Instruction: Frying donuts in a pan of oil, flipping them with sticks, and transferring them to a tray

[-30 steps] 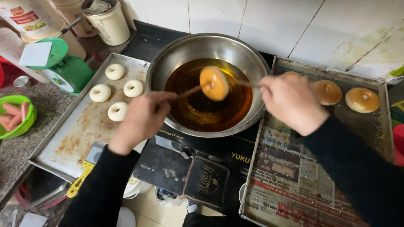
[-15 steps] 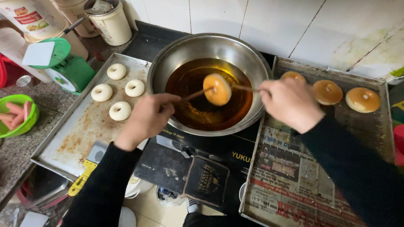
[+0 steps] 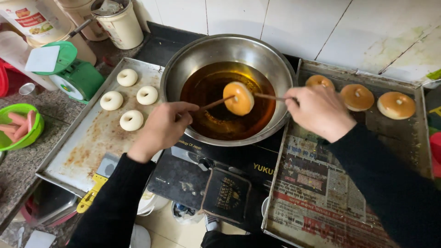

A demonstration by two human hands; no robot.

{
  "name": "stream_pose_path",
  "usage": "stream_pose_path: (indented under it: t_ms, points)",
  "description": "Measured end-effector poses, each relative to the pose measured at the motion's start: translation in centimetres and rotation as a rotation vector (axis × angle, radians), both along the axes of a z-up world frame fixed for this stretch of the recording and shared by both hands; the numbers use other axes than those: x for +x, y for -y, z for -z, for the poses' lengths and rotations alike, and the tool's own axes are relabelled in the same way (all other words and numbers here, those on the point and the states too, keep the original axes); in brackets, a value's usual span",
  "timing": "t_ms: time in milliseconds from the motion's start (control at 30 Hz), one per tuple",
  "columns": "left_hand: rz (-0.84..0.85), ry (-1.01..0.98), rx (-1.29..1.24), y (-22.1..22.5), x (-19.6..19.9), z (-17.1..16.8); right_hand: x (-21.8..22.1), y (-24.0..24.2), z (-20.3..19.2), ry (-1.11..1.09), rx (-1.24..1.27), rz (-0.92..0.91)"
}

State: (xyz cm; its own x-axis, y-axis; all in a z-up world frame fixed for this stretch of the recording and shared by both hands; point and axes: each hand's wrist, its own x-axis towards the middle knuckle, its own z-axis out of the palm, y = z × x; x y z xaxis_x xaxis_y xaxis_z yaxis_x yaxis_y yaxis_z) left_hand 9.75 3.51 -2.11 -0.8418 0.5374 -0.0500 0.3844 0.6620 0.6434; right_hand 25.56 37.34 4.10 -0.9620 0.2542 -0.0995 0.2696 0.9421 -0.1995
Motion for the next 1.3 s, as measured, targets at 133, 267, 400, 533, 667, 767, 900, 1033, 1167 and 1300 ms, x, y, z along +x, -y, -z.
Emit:
stream_pose_path:
  t_ms: [133, 267, 400, 533, 667, 767, 900, 1033, 1167, 1300]
  points:
    - [0.011, -0.053, 0.009, 0.2, 1.5, -3.3, 0.6, 1.1, -2.5, -0.004, 0.009, 0.025]
    - [0.001, -0.163, 0.063, -0.1, 2.3, -6.3, 0.8, 0.3, -2.4, -0.025, 0.007, 0.011]
    - [0.043, -0.1, 0.06, -0.2, 1.1, -1.7, 1.1, -0.2, -2.1, -0.061, 0.003, -0.02]
    - [0.022, -0.016, -0.011, -0.2, 0.9, -1.0, 0.4, -1.6, 1.5, 0.013, 0.007, 0.017]
    - [-0.003, -0.125, 0.04, -0.5, 2.6, -5.6, 0.5, -1.3, 1.0, 0.004, -0.007, 0.011]
    - [-0.032, -0.131, 0.048, -1.1, 3.0, -5.9, 0.7, -1.1, -0.1, -0.009, -0.012, 0.009]
    - [-0.004, 0.006, 0.042, -1.4, 1.3, -0.4, 1.3, -0.5, -1.4, -0.028, -0.022, 0.003]
    - [-0.044, 0.037, -0.084, -1.6, 3.4, -3.9, 1.8, -0.1, -2.8, 0.061, -0.059, 0.023]
    - [0.057, -0.332, 0.126, -1.0, 4.1, -5.8, 1.7, -1.1, -5.1, 0.003, 0.03, 0.022]
    - [0.109, -0.356, 0.187, -1.0, 3.3, -3.6, 2.1, -0.7, -4.8, -0.034, 0.031, 0.005]
